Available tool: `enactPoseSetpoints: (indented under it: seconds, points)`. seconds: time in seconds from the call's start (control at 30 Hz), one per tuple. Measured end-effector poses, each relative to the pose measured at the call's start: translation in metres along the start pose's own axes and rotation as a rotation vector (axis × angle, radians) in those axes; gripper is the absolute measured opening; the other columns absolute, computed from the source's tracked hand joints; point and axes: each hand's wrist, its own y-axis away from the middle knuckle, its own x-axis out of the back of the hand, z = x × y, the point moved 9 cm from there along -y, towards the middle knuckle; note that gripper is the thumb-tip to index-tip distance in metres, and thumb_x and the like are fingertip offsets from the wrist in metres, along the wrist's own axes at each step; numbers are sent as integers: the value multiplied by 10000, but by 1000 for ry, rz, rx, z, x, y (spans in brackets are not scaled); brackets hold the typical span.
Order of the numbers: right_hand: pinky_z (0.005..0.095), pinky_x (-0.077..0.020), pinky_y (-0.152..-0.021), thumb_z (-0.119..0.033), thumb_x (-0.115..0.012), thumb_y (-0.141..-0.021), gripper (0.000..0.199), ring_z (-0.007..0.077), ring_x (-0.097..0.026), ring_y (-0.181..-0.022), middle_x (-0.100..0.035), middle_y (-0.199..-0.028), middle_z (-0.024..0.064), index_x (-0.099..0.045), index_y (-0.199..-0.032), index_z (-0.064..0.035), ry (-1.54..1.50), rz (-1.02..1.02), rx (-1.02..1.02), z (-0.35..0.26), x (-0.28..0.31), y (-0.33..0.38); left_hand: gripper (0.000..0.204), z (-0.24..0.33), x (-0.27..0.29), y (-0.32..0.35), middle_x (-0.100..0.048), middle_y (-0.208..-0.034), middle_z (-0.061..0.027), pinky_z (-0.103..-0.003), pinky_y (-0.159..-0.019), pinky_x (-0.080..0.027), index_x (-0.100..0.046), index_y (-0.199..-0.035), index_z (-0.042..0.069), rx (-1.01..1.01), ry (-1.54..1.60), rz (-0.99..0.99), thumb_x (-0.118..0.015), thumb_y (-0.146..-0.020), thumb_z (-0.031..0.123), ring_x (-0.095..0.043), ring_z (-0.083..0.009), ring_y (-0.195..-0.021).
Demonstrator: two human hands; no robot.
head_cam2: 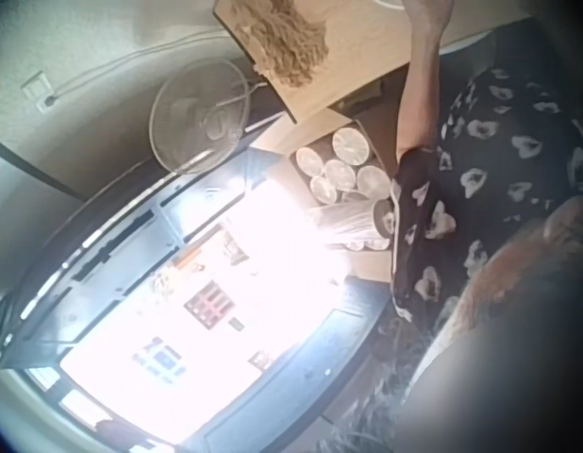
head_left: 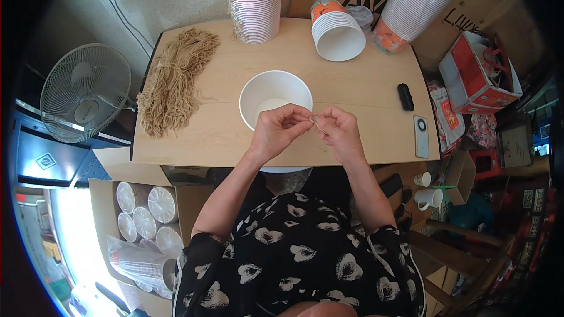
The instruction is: Attaching thin strings to individual paper cups in a manufacturing or assembly setting.
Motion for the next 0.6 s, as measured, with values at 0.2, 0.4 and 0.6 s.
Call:
enactPoseSetpoints:
  seconds: [0.2,0.4,0.6]
  points:
    - [194,-269,-437,-123,-676,-981,102,23,-413,-489,-596,-661,-6,-651,-954,-27,-34,-24,-13,0,-1,0,98,1,3,2,-739,-846,-24,-235,-718,-579,-742,-1015,-14,17,-86,14,-728,-928,29,-687,-81,-785]
    - [201,-333,-498,-131,-686,-967,154,21,-451,-563,-609,-717,-10,-667,-1055,-6,123,-85,65,-16,8,6,140,-1,9,-1,-737,-945,-47,-234,-729,-561,-707,-1053,-24,89,-207,-48,-698,-977,93,-688,-92,-851]
    - [216,-365,-548,-42,-725,-886,100,32,-516,-648,-632,-811,-27,-696,-981,-29,379,-119,314,-35,17,15,124,-2,-1,-3,-725,-914,-88,-247,-747,-592,-674,-1027,-51,252,104,-163,-677,-976,61,-717,-141,-841]
